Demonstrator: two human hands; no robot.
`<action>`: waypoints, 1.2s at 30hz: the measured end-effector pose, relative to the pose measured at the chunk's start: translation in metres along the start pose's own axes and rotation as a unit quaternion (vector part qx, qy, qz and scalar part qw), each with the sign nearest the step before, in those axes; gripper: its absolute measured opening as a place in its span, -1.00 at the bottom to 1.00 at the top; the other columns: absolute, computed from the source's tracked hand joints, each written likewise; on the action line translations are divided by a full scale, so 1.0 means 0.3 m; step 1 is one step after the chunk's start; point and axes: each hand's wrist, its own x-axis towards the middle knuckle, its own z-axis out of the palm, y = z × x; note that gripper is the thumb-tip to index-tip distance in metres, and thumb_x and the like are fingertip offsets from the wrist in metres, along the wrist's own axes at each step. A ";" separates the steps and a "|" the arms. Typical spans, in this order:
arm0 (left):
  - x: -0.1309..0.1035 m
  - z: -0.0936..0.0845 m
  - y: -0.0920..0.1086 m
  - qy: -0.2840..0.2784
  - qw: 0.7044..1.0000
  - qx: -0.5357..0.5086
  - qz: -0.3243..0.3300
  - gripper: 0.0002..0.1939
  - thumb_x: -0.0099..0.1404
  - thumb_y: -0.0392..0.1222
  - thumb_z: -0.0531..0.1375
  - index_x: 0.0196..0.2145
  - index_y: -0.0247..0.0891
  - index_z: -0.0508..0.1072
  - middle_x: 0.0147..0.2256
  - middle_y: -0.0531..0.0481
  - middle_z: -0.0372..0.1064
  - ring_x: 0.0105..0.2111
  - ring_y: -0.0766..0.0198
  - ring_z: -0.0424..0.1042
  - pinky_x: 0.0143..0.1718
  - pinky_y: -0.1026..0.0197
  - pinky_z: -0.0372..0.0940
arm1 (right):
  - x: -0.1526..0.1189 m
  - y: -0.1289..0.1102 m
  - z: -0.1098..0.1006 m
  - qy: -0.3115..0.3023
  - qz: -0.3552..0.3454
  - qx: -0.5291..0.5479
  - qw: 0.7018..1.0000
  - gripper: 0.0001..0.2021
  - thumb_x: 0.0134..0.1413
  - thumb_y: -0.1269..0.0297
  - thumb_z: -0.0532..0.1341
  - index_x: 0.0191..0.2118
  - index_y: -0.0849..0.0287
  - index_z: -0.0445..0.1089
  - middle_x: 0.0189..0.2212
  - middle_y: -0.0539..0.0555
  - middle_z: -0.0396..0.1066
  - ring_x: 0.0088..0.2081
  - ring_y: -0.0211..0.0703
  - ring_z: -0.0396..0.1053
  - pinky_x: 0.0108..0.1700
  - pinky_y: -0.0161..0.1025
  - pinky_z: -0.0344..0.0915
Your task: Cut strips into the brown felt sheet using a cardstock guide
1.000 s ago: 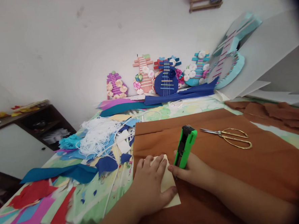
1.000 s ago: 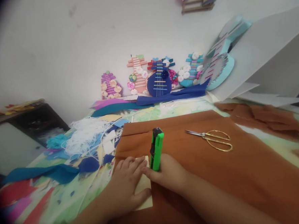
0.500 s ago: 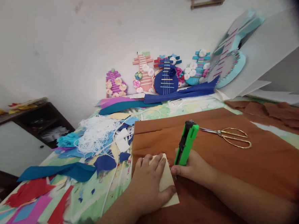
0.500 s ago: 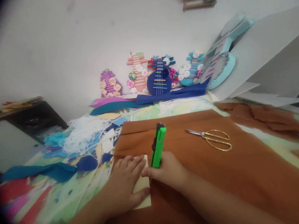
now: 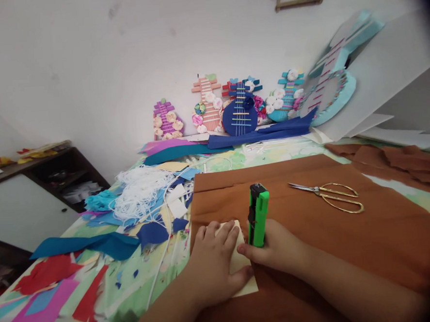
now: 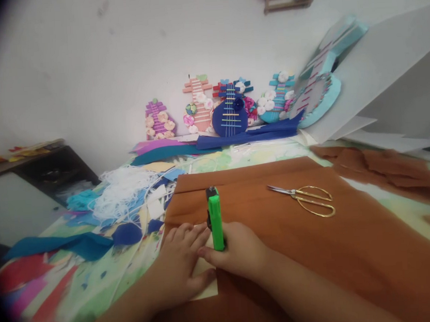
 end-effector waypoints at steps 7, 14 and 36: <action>0.003 0.000 0.003 -0.009 1.000 0.009 -0.001 -0.32 0.10 0.13 0.07 0.11 -0.25 0.10 0.10 -0.08 0.03 0.02 -0.12 0.00 -0.01 -0.15 -0.11 | 0.009 0.011 -0.016 0.011 0.030 0.099 0.995 -0.72 -0.13 0.10 0.17 -0.59 0.21 0.20 -0.64 -0.08 0.15 -0.57 -0.35 0.10 -0.56 -0.41 0.05; 0.002 -0.002 0.000 0.000 1.000 0.002 0.006 -0.35 0.10 0.12 0.07 0.09 -0.24 0.12 0.09 -0.08 0.05 0.01 -0.10 0.01 -0.02 -0.14 -0.09 | -0.012 -0.006 -0.001 0.006 0.024 -0.006 1.000 -0.84 -0.16 0.23 0.18 -0.57 0.20 0.25 -0.65 -0.08 0.21 -0.59 -0.35 0.13 -0.54 -0.40 0.05; 0.005 0.006 0.000 -0.029 1.000 0.005 -0.005 -0.33 0.14 0.15 -0.01 0.13 -0.26 0.06 0.13 -0.10 -0.02 0.05 -0.14 -0.05 0.00 -0.17 -0.14 | -0.025 -0.022 -0.007 -0.008 0.023 -0.025 0.999 -0.80 -0.18 0.19 0.19 -0.60 0.20 0.24 -0.64 -0.07 0.23 -0.58 -0.34 0.14 -0.54 -0.38 0.04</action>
